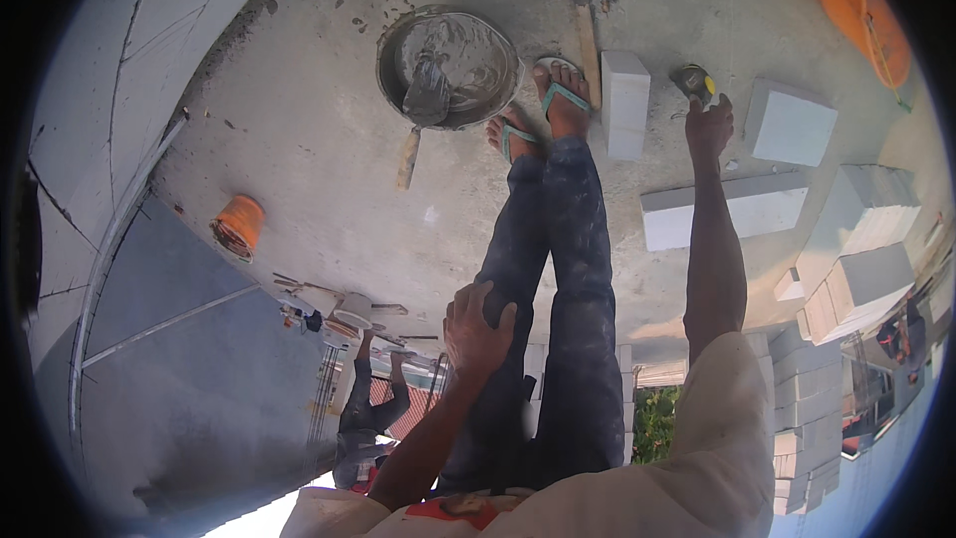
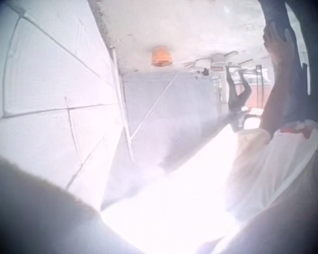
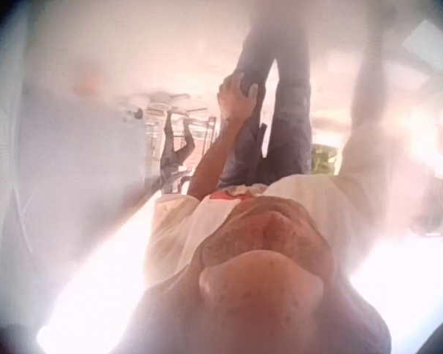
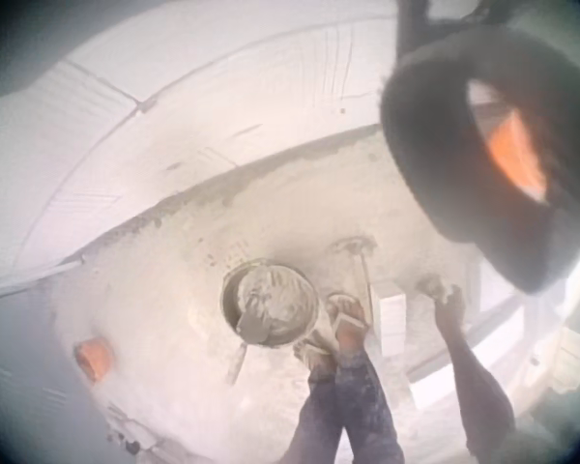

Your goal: The person applies cement mortar to a curved wall using a trowel, then places white rectangular tiles onto the mortar. They use a hammer to tap the tiles into position and a tape measure to check alignment. The process is repeated for multiple tiles along the wall.

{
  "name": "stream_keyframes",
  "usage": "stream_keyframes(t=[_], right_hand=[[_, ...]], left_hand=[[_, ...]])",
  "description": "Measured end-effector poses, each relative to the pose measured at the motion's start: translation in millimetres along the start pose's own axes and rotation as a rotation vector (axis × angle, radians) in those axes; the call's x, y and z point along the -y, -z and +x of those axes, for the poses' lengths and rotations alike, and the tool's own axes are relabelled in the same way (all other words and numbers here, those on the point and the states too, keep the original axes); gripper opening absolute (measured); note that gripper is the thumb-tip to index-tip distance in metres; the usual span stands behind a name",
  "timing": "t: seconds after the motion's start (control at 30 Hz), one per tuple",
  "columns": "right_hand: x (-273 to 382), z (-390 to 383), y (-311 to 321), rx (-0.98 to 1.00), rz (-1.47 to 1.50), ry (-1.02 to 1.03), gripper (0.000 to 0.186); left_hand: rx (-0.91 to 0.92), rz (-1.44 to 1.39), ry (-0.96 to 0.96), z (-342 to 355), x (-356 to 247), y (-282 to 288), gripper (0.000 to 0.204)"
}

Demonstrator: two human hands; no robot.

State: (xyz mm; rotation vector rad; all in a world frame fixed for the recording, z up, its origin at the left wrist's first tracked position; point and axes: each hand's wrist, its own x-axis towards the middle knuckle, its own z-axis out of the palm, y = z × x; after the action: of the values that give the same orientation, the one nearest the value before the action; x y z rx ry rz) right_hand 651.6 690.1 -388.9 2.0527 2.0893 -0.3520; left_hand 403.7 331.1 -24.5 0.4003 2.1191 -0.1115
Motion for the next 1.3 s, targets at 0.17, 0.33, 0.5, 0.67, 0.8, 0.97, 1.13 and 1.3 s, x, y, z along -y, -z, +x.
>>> stream_keyframes(t=[0.17, 0.33, 0.5, 0.67, 0.8, 0.97, 1.13, 1.3], right_hand=[[194, -160, 72, 0.805, 0.672, 0.161, 0.043], [338, -304, 25, 1.252, 0.737, -0.155, 0.090], [407, -330, -73, 1.156, 0.928, -0.490, 0.081], [394, -327, -10, 1.109, 0.986, -0.352, 0.051], [323, -245, 23, 1.499, 0.942, -0.316, 0.043], [320, -208, 101, 1.129, 0.243, 0.477, 0.045], [325, -195, 96, 0.542, -0.184, 0.799, 0.041], [327, -177, 41, 0.852, -0.118, 0.728, 0.045]], left_hand=[[0.011, -0.110, 0.130, -11, -2, -16, 0.054], [0.005, -0.140, 0.184, -13, -10, -17, 0.051], [0.040, -0.218, 0.228, -12, -12, -13, 0.046], [-0.023, -0.335, 0.339, -24, -10, -39, 0.050], [-0.045, -0.315, 0.331, -22, -18, -33, 0.051], [-0.021, -0.299, 0.318, -21, -16, -35, 0.055], [-0.017, -0.284, 0.310, -21, -20, -38, 0.055], [-0.003, -0.242, 0.266, -21, -19, -39, 0.055]])
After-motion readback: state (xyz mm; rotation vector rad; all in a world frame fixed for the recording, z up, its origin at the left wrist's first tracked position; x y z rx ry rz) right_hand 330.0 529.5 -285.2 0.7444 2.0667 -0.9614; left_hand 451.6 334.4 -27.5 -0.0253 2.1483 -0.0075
